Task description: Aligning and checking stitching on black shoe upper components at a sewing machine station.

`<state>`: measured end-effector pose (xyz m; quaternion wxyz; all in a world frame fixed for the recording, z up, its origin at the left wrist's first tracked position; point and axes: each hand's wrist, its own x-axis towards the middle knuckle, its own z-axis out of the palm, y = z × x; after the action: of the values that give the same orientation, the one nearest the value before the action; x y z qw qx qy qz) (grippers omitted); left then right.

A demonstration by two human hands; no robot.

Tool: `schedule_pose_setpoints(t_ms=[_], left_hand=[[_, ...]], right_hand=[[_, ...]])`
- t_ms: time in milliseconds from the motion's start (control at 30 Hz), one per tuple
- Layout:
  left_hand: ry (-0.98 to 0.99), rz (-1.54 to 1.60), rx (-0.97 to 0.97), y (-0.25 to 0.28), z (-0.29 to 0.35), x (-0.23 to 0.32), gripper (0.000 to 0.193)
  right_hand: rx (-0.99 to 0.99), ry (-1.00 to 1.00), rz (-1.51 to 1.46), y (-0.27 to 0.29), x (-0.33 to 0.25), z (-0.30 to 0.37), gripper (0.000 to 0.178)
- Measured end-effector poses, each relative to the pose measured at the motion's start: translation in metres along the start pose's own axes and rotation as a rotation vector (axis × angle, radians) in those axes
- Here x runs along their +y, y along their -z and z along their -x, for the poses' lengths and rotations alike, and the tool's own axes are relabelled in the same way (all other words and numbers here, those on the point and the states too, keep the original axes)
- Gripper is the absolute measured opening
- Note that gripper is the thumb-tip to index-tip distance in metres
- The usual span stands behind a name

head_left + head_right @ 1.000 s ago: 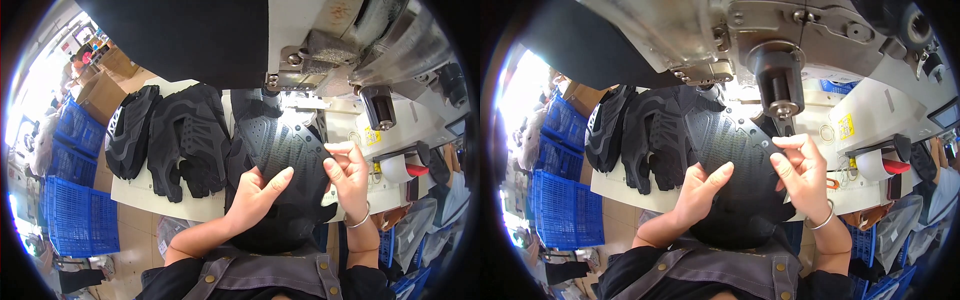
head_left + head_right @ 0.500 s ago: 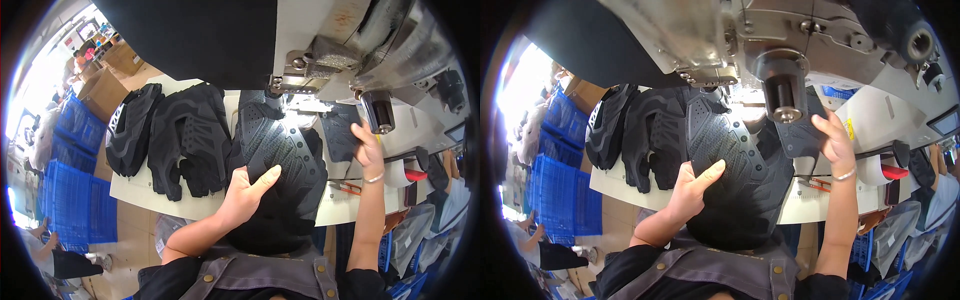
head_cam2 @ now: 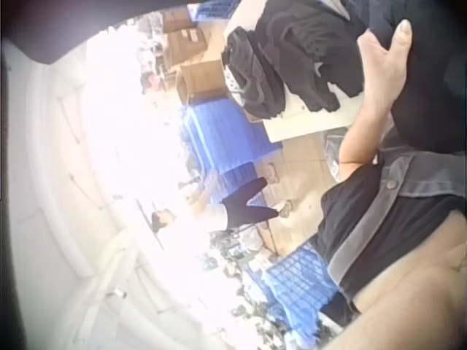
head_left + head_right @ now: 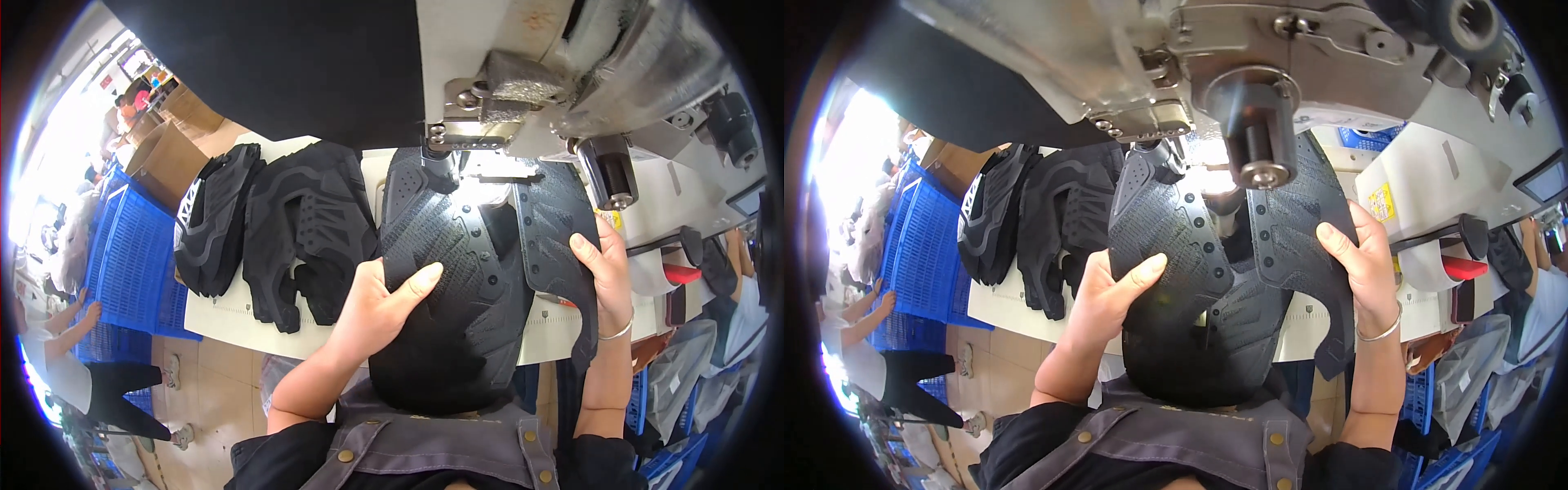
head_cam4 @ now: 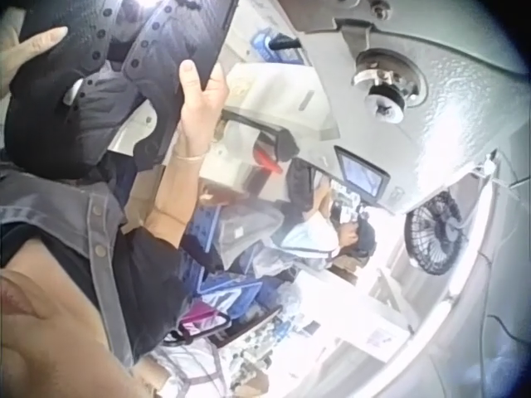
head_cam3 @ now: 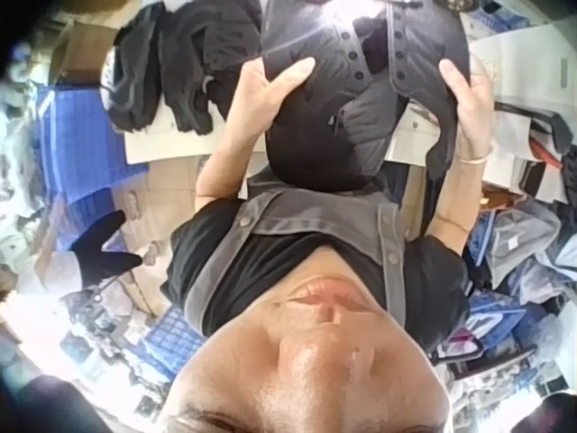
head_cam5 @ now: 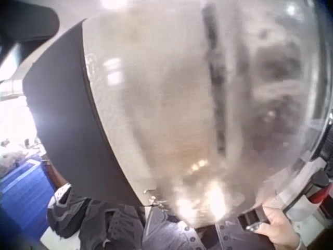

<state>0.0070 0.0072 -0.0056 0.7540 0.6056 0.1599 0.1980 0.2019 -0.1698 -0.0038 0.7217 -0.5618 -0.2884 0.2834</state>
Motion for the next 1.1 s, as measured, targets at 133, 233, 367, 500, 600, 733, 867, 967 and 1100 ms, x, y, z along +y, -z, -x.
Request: schedule_pose_setpoints(t_ms=[133, 233, 367, 500, 600, 733, 867, 967, 1100], left_hand=[[-0.022, -0.035, 0.029, 0.002, 0.0, 0.011, 0.019], [-0.085, -0.065, 0.082, 0.005, 0.0, 0.012, 0.021], [-0.117, -0.123, 0.12, 0.007, -0.001, 0.017, 0.022], [-0.143, -0.283, 0.141, 0.011, -0.004, 0.019, 0.023], [-0.12, -0.267, 0.144, 0.013, -0.008, 0.021, 0.024], [-0.119, -0.259, 0.14, 0.017, -0.014, 0.02, 0.026], [-0.09, -0.235, 0.134, 0.018, -0.025, 0.025, 0.026], [-0.113, -0.212, 0.113, 0.022, -0.036, 0.024, 0.025], [-0.169, -0.261, 0.119, 0.029, -0.047, 0.025, 0.024]], right_hand=[[0.036, 0.085, 0.132, 0.001, 0.008, 0.009, 0.02], [0.079, 0.139, 0.174, -0.011, 0.007, 0.018, 0.018], [0.081, 0.134, 0.176, -0.009, 0.012, 0.022, 0.018], [0.105, 0.135, 0.105, -0.014, 0.012, 0.021, 0.016], [0.147, 0.156, 0.074, -0.02, 0.013, 0.021, 0.016], [0.123, 0.161, 0.089, -0.019, 0.012, 0.018, 0.017], [0.135, 0.186, 0.094, -0.022, 0.012, 0.009, 0.018], [0.137, 0.194, 0.086, -0.022, 0.011, 0.001, 0.019], [0.103, 0.179, 0.079, -0.023, 0.005, -0.011, 0.02]])
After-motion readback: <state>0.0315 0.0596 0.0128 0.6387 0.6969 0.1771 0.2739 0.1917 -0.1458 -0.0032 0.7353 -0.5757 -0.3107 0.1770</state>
